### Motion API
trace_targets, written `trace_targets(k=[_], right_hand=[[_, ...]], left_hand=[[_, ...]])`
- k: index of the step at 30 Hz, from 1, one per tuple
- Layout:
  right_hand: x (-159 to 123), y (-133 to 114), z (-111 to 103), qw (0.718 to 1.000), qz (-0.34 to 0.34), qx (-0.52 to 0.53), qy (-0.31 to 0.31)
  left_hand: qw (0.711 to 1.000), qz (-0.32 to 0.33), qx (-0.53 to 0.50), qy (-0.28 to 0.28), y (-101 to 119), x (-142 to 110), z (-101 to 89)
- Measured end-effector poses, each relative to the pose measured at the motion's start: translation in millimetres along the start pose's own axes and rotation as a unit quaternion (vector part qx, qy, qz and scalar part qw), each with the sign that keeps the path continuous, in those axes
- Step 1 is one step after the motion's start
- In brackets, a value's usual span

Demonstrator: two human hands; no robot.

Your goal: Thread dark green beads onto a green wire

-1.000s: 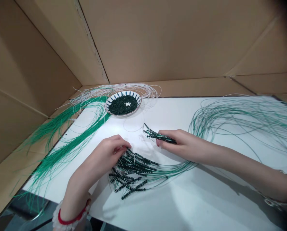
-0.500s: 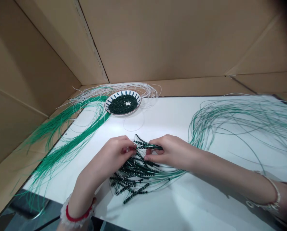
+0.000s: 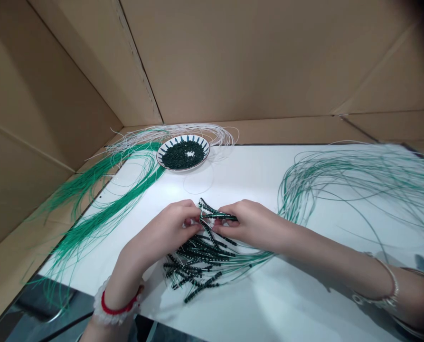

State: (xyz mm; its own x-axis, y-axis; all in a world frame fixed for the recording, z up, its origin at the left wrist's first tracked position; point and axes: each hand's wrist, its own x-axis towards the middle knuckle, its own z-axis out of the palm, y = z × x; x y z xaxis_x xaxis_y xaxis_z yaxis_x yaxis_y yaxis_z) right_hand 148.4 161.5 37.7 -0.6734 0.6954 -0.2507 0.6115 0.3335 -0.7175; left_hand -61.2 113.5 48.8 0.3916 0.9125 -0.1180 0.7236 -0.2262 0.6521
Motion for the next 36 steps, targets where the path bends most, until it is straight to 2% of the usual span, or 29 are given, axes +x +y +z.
trace_targets(k=[4, 10, 14, 17, 20, 22, 28, 36], right_hand=[[-2, 2, 0, 0.999, -0.01, 0.042, 0.006], [-1, 4, -2, 0.987, -0.051, 0.15, -0.011], [-4, 3, -10, 0.983, -0.064, 0.172, 0.026], [-5, 3, -17, 0.982, -0.07, 0.169, 0.054], [-6, 4, -20, 0.983, -0.071, 0.166, 0.033], [-7, 4, -19, 0.984, -0.064, 0.167, 0.013], [-9, 3, -18, 0.984, -0.05, 0.169, 0.009], [-6, 5, -17, 0.986, -0.049, 0.157, -0.014]], left_hand=[[1.0, 0.009, -0.001, 0.02, 1, -1, -0.5], [0.995, 0.032, -0.002, 0.094, 21, -4, -4.9], [0.989, 0.009, 0.021, 0.144, 24, -10, -5.2], [0.996, -0.025, 0.023, 0.086, 20, -17, -5.8], [0.999, -0.023, 0.03, -0.001, 18, -21, -7.3], [0.998, -0.021, 0.044, -0.03, 18, -21, -8.1], [0.996, -0.051, 0.058, -0.049, 18, -16, -6.6], [0.995, -0.029, 0.081, -0.058, 18, -15, -5.2]])
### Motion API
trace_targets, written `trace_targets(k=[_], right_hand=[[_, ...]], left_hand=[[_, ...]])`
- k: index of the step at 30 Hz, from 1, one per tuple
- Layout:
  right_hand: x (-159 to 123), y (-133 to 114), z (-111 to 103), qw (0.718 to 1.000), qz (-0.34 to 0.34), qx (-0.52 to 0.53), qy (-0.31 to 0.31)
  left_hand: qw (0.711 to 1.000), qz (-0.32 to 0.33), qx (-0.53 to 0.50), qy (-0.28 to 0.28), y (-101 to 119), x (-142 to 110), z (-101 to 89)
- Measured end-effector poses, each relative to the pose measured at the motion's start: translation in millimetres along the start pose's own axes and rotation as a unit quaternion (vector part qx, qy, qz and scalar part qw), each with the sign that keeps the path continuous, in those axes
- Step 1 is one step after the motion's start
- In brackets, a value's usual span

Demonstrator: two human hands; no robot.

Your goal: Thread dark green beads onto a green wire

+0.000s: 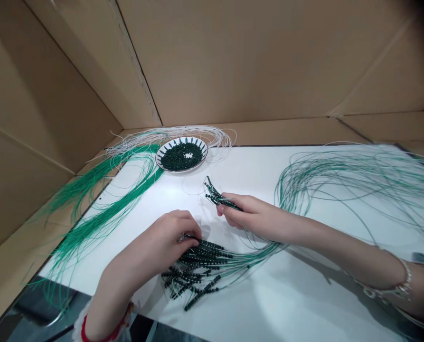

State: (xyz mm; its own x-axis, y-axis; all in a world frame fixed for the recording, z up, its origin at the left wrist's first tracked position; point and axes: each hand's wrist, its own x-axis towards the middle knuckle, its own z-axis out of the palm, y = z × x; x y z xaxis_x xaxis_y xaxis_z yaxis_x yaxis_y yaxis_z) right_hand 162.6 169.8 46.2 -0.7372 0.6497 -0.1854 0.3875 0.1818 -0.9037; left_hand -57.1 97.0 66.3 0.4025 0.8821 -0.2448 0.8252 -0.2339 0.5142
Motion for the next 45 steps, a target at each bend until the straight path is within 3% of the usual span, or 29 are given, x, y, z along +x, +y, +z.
trace_targets(k=[8, 12, 22, 32, 37, 45], right_hand=[[-2, -1, 0, 1.0, -0.008, -0.013, -0.023], [-3, -1, 3, 0.999, -0.006, -0.028, -0.031], [-4, 1, 3, 0.998, -0.008, -0.055, -0.026], [-5, 0, 6, 0.994, -0.003, -0.105, -0.038], [-5, 1, 11, 0.985, 0.004, -0.17, -0.01], [-5, 2, 16, 0.966, 0.013, -0.258, 0.022]], left_hand=[[1.0, -0.022, -0.015, 0.004, 2, -1, -0.5], [1.0, -0.001, -0.021, -0.013, 3, 0, -1.2], [0.998, -0.024, 0.046, -0.04, 10, -3, 1.2], [0.998, 0.018, -0.019, 0.05, 0, 5, 11.8], [0.994, 0.053, -0.054, 0.079, 0, 11, 14.0], [0.994, 0.009, -0.021, 0.103, -7, 7, 13.1]])
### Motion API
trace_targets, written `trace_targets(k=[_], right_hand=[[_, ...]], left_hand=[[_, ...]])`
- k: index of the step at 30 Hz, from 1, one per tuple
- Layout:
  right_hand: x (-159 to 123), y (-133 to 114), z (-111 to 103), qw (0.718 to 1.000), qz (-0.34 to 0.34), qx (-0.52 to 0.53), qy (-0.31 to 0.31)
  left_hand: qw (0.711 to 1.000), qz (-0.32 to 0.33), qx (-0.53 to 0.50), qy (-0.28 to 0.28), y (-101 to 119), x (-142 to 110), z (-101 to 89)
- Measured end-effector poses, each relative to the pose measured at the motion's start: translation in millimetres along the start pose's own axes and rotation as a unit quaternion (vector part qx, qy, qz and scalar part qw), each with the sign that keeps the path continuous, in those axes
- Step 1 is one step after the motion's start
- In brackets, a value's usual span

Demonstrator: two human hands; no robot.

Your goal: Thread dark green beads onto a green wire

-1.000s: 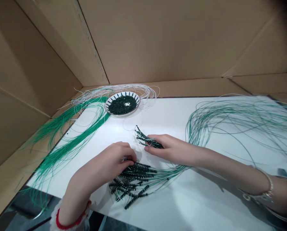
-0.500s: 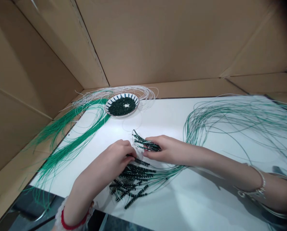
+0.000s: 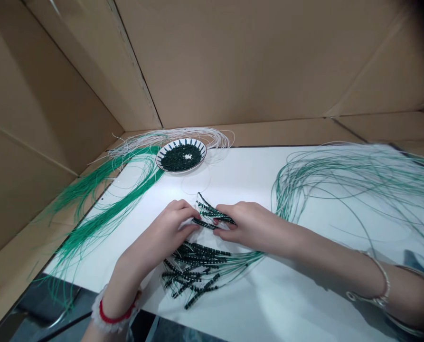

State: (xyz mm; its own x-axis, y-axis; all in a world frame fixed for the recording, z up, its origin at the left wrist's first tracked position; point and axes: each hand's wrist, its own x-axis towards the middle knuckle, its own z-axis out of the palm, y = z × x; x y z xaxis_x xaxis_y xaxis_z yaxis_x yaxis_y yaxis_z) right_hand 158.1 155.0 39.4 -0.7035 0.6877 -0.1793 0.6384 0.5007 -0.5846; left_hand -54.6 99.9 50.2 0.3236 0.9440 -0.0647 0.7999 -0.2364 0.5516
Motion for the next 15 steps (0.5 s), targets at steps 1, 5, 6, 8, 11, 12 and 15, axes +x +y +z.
trace_targets(k=[1, 5, 6, 8, 11, 12, 15], right_hand=[[-1, -1, 0, 1.0, 0.002, -0.009, 0.001], [-3, -7, 1, 0.999, -0.007, -0.035, 0.002], [-4, -7, 1, 0.999, -0.013, -0.037, 0.0], [-4, -7, 2, 0.999, -0.024, -0.036, -0.003], [-3, -5, 2, 0.999, -0.033, -0.026, -0.006], [-2, -4, 1, 0.999, -0.033, -0.022, -0.005], [0, 0, -1, 1.0, -0.026, -0.012, 0.0]], left_hand=[[1.0, -0.001, -0.002, 0.0, -1, -1, 0.6], [1.0, 0.006, -0.007, -0.012, 0, -2, 1.5], [1.0, 0.007, -0.007, -0.021, 2, -2, 0.9], [0.999, 0.01, -0.009, -0.031, 6, -3, -1.0], [1.0, 0.011, -0.019, -0.001, 10, -7, -5.2], [1.0, 0.009, -0.023, 0.016, 11, -9, -6.7], [0.999, 0.002, -0.032, 0.0, 8, -18, -11.4]])
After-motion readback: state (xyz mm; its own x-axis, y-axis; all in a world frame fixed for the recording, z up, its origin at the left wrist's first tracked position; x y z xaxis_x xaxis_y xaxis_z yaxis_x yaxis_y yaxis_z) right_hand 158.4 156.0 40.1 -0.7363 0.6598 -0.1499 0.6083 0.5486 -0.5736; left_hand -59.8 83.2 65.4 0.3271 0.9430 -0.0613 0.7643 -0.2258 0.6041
